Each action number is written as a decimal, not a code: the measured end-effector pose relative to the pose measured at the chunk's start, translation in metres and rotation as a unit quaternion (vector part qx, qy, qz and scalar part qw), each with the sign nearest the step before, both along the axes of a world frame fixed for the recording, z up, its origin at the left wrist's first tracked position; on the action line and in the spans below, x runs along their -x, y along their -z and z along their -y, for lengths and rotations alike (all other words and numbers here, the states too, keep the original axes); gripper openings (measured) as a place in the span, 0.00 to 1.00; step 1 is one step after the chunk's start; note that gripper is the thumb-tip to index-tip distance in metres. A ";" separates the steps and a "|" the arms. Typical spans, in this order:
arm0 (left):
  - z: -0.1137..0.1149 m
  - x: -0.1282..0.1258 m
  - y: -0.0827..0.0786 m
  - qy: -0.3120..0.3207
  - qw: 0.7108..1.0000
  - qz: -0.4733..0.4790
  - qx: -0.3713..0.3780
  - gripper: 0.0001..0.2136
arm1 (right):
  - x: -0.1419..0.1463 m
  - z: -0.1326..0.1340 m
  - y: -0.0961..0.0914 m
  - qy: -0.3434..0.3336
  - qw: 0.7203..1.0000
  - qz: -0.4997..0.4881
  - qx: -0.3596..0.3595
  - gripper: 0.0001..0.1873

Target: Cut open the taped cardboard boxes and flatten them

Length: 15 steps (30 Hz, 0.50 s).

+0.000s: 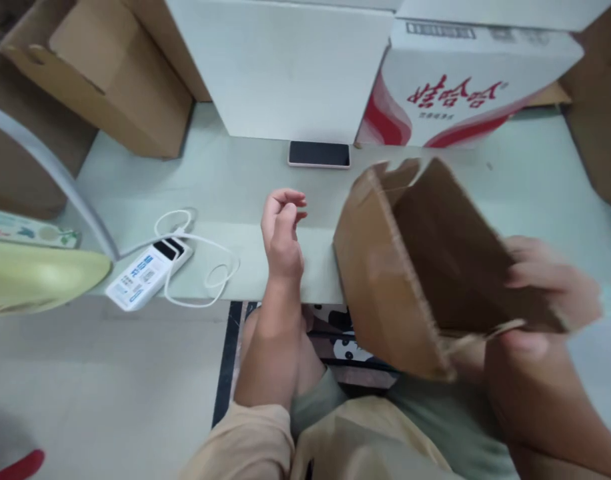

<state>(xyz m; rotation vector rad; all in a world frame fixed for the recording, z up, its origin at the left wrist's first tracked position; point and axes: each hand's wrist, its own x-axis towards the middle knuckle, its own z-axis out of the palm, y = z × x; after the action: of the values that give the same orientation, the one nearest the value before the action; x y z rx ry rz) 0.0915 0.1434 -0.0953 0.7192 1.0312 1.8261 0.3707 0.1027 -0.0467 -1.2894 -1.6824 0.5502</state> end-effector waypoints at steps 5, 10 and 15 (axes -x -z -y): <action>0.007 -0.018 -0.004 0.143 0.983 -0.085 -0.077 0.22 | 0.007 0.012 -0.001 -0.235 0.939 0.103 -0.229 0.11; 0.005 -0.028 -0.008 0.122 0.980 -0.137 -0.081 0.18 | 0.000 0.016 0.021 -0.209 0.951 0.066 -0.217 0.11; -0.001 -0.036 -0.007 0.118 0.974 -0.158 -0.111 0.15 | -0.006 0.018 0.041 -0.174 0.964 0.006 -0.199 0.25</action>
<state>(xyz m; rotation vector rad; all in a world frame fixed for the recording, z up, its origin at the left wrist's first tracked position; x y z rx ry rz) 0.1276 0.1444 -0.0886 1.2464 0.9019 1.6655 0.3771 0.0843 -0.0877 -0.7157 -1.9246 0.3778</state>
